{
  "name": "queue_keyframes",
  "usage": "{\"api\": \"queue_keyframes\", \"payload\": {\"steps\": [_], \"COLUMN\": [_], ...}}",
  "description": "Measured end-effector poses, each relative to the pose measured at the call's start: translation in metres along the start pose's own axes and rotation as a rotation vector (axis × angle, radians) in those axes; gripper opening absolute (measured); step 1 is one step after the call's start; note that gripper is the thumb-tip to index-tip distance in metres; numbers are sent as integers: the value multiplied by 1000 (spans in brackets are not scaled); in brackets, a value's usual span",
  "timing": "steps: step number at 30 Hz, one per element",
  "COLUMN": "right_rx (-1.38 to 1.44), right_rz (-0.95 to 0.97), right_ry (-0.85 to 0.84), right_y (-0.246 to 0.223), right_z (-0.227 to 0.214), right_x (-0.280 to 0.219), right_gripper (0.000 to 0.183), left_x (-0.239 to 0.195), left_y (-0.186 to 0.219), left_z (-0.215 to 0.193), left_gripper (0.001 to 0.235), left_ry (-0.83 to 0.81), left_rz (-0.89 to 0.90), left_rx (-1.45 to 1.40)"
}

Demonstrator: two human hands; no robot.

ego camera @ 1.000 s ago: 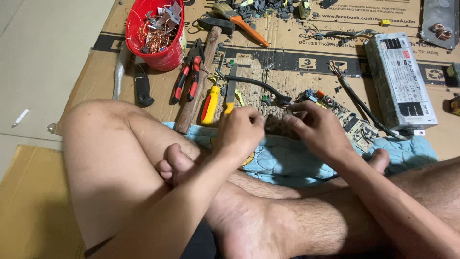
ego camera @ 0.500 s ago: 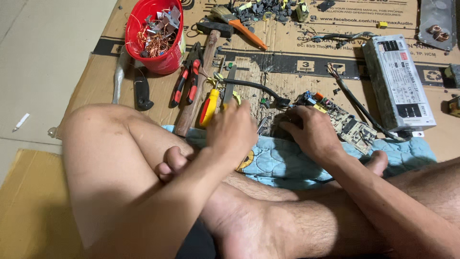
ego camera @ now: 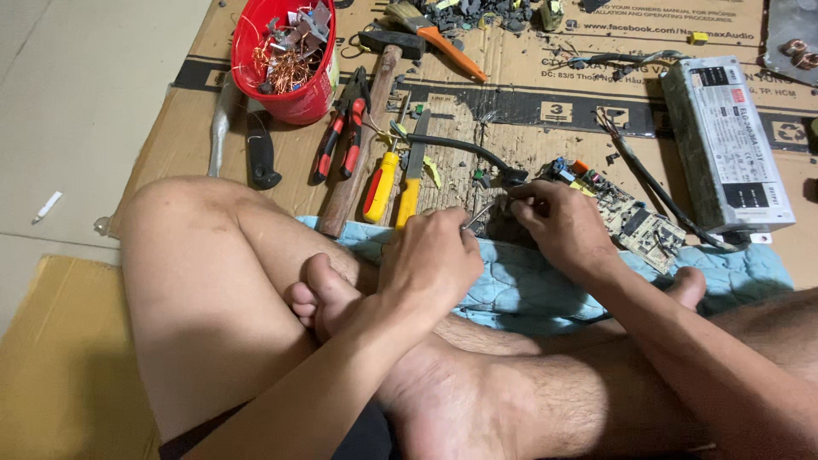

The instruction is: The person sits on the floor and uses a hammer and pliers to dismantle a power supply unit. They strike components to break them apart and use pliers to pull out wires and small parts, placing the debris on the cardboard surface.

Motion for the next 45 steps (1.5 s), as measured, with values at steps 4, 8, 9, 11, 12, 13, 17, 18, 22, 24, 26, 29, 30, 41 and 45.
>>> {"api": "queue_keyframes", "payload": {"steps": [4, 8, 9, 11, 12, 13, 17, 18, 22, 24, 26, 29, 30, 41, 45], "right_rx": [23, 7, 4, 13, 21, 22, -12, -15, -37, -22, -32, -43, -47, 25, 45], "right_rz": [54, 70, 78, 59, 35, 35, 62, 61, 78, 99, 110, 125, 147, 174, 179], "right_ry": [-8, -36, -42, -27, -13, -13, -29, -29, -34, -47, -44, -58, -63, -31, 20], "right_y": [18, 12, 10, 9, 7, 9, 16, 15, 25, 43, 38, 30, 29, 20, 25], "right_z": [3, 1, 1, 2, 3, 4, 8, 8, 12, 18, 13, 13, 13, 12, 13], "right_x": [3, 3, 2, -1, -1, 0, 4, 5, 9, 16, 14, 11, 8, 5, 4], "right_gripper": [31, 30, 29, 28, 26, 26, 28, 28, 26, 28, 29, 32, 35, 30, 25], "left_x": [-5, 1, 3, 6, 7, 5, -1, 0, 11, 30, 25, 26, 27, 4, 5], "left_y": [11, 16, 17, 17, 16, 18, 21, 21, 33, 48, 50, 40, 36, 39, 60], "left_z": [4, 6, 8, 11, 12, 12, 22, 26, 38, 45, 36, 30, 30, -1, 7], "left_gripper": [39, 41, 41, 41, 40, 40, 39, 37, 41, 46, 41, 35, 33, 35, 37], "left_ry": [-20, -44, -53, -81, -105, -105, -130, -140, -231, -146, -187, -206, -195, -247, -278], "left_rz": [68, 74, 69, 33, -4, -5, -17, -31, -124, -10, -39, -104, -122, -143, -57], "left_rx": [6, -9, 7, 43, 76, 77, 69, 72, 92, 210, 223, 212, 193, 166, 345]}}
Point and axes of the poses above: each hand's wrist, its own x-axis towards the middle knuckle, its own z-axis out of the palm, y = z × x, the point moved 7 cm from there along x, towards the middle knuckle, and after that the axes turned 7 degrees about -z, right-handed, at the moved point
